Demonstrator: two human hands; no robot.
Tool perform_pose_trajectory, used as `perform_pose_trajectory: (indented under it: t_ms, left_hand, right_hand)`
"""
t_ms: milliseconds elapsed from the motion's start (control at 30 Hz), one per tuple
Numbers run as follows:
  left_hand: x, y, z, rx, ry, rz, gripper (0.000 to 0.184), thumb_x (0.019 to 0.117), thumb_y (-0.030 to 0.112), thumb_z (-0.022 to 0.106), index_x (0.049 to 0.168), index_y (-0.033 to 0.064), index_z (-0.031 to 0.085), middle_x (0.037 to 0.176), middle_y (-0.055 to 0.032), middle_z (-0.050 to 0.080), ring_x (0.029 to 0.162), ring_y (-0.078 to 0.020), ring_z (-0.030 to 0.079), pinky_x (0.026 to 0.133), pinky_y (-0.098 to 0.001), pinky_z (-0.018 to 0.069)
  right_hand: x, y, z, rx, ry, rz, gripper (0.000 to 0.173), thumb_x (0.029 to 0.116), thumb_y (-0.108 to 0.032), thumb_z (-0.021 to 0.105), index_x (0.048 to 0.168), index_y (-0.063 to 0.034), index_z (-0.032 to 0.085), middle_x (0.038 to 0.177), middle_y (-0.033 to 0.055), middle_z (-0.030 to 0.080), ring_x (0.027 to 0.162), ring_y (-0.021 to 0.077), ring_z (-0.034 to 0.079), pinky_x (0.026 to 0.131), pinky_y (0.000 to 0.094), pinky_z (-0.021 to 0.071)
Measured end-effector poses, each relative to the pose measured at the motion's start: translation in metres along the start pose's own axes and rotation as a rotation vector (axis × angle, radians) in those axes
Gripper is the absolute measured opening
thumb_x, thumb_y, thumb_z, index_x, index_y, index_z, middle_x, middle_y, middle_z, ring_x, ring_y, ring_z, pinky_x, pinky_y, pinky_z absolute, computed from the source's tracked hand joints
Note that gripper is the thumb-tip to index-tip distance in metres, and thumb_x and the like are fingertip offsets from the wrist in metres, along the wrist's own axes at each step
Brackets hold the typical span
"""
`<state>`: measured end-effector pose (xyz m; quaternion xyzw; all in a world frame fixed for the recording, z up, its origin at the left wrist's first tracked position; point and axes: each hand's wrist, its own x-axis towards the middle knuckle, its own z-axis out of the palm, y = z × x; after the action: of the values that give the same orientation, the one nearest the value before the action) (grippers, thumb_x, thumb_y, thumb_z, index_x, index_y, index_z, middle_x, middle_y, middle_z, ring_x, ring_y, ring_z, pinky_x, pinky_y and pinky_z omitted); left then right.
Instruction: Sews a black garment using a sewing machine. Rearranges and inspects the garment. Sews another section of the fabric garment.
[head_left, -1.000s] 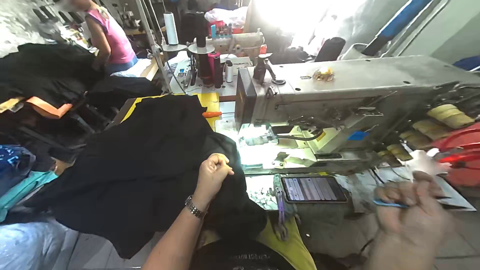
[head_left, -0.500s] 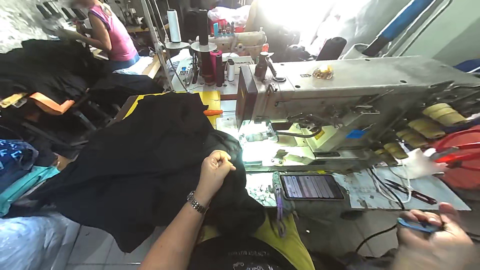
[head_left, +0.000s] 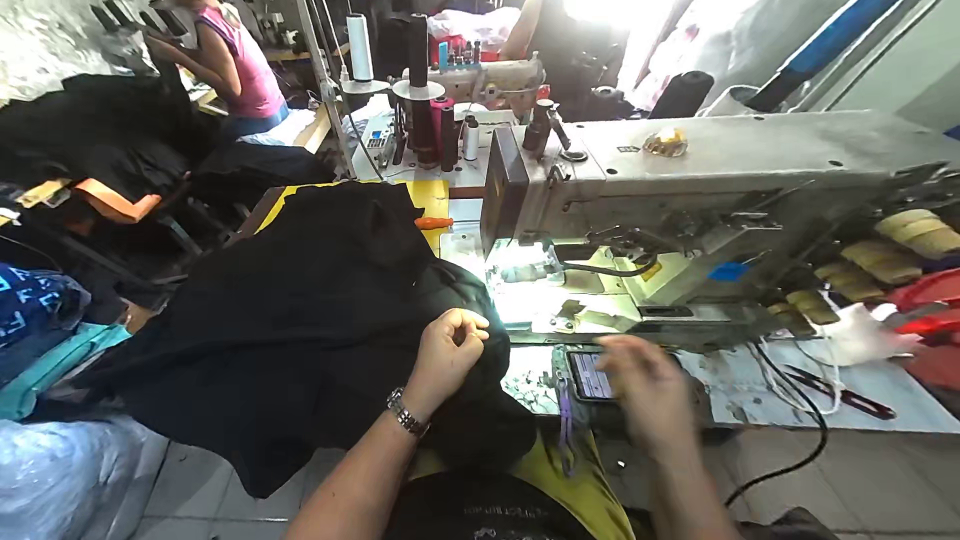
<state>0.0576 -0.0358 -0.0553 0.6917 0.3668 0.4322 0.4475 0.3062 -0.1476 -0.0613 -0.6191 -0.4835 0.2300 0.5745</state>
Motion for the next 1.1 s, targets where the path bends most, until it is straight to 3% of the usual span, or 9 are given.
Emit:
perform_pose_trajectory:
  t_ms: [67, 133, 267, 367, 500, 600, 700, 867, 1100]
  left_hand:
    - [-0.001, 0.000, 0.003, 0.012, -0.005, 0.009, 0.016, 0.0889, 0.004, 0.055, 0.097, 0.0035, 0.069, 0.104, -0.0047, 0.072, 0.091, -0.0099, 0.069, 0.080, -0.0265, 0.0578]
    - [-0.002, -0.001, 0.003, 0.007, -0.008, 0.020, 0.015, 0.0890, 0.003, 0.055, 0.096, 0.0040, 0.069, 0.101, -0.0040, 0.073, 0.089, -0.0097, 0.069, 0.079, -0.0264, 0.0577]
    - [-0.004, 0.005, -0.008, -0.298, -0.011, -0.103, 0.014, 0.0975, -0.003, 0.044, 0.097, -0.0013, 0.057, 0.101, -0.0105, 0.073, 0.092, -0.0179, 0.073, 0.086, -0.0352, 0.0609]
    - [-0.004, 0.018, -0.024, -0.722, 0.067, -0.290, 0.019, 0.1014, 0.003, 0.034, 0.095, 0.0077, 0.051, 0.091, -0.0051, 0.069, 0.087, -0.0184, 0.071, 0.086, -0.0382, 0.0592]
    - [-0.011, 0.030, -0.064, -0.932, 0.095, -0.082, 0.016, 0.0961, 0.009, 0.051, 0.088, 0.0159, 0.063, 0.084, 0.0025, 0.064, 0.071, -0.0082, 0.063, 0.070, -0.0271, 0.0566]
    - [-0.013, 0.034, -0.086, -0.836, 0.094, 0.095, 0.009, 0.0959, 0.014, 0.062, 0.089, 0.0170, 0.067, 0.083, 0.0029, 0.064, 0.062, -0.0024, 0.055, 0.061, -0.0200, 0.0505]
    - [-0.017, 0.030, -0.088, -0.601, 0.120, 0.079, 0.012, 0.0956, 0.009, 0.057, 0.089, 0.0165, 0.064, 0.083, 0.0024, 0.064, 0.058, -0.0008, 0.050, 0.054, -0.0174, 0.0439]
    - [-0.018, 0.019, -0.071, -0.230, 0.030, 0.029, 0.012, 0.0979, 0.004, 0.050, 0.099, 0.0056, 0.062, 0.090, -0.0003, 0.068, 0.061, -0.0038, 0.056, 0.055, -0.0198, 0.0480]
    - [-0.006, 0.022, -0.046, 0.008, 0.059, 0.025, 0.029, 0.0933, 0.018, 0.069, 0.117, 0.0028, 0.059, 0.101, -0.0022, 0.066, 0.066, -0.0041, 0.058, 0.058, -0.0193, 0.0511]
  right_hand:
    - [0.010, -0.012, 0.048, -0.183, -0.156, -0.144, 0.036, 0.1005, -0.036, 0.060, 0.111, -0.0039, 0.072, 0.093, 0.0028, 0.073, 0.078, 0.0065, 0.069, 0.072, 0.0279, 0.0599]
    - [0.019, -0.015, 0.083, -0.289, -0.143, -0.194, 0.040, 0.0946, -0.049, 0.064, 0.101, -0.0116, 0.076, 0.082, -0.0035, 0.071, 0.073, 0.0044, 0.065, 0.068, 0.0283, 0.0562]
    - [0.030, -0.015, 0.108, -0.368, -0.089, -0.260, 0.028, 0.0951, -0.031, 0.067, 0.092, -0.0054, 0.078, 0.080, 0.0089, 0.074, 0.072, 0.0184, 0.070, 0.069, 0.0422, 0.0580]
    - [0.033, -0.013, 0.109, -0.314, -0.058, -0.267, 0.027, 0.0946, -0.027, 0.067, 0.088, -0.0034, 0.077, 0.076, 0.0077, 0.071, 0.068, 0.0116, 0.065, 0.066, 0.0334, 0.0544]
    - [0.034, -0.011, 0.107, -0.257, -0.065, -0.235, 0.023, 0.0928, -0.026, 0.068, 0.088, -0.0055, 0.077, 0.077, 0.0032, 0.072, 0.069, 0.0032, 0.064, 0.067, 0.0254, 0.0538]
    - [0.036, -0.015, 0.104, -0.256, -0.093, -0.176, 0.022, 0.0938, -0.027, 0.069, 0.088, -0.0077, 0.077, 0.076, -0.0004, 0.070, 0.069, 0.0008, 0.061, 0.068, 0.0239, 0.0524]
    - [0.036, -0.018, 0.104, -0.253, -0.118, -0.115, 0.023, 0.0944, -0.028, 0.068, 0.085, -0.0082, 0.075, 0.072, -0.0033, 0.066, 0.063, -0.0013, 0.056, 0.063, 0.0215, 0.0487]
    - [0.037, -0.025, 0.094, -0.303, -0.166, -0.136, 0.029, 0.0942, -0.037, 0.067, 0.087, -0.0107, 0.076, 0.072, -0.0039, 0.066, 0.063, 0.0013, 0.056, 0.062, 0.0253, 0.0489]
    - [0.050, -0.032, 0.098, -0.397, -0.107, -0.256, 0.035, 0.0961, -0.040, 0.064, 0.083, -0.0106, 0.075, 0.073, 0.0021, 0.067, 0.068, 0.0120, 0.062, 0.064, 0.0368, 0.0525]
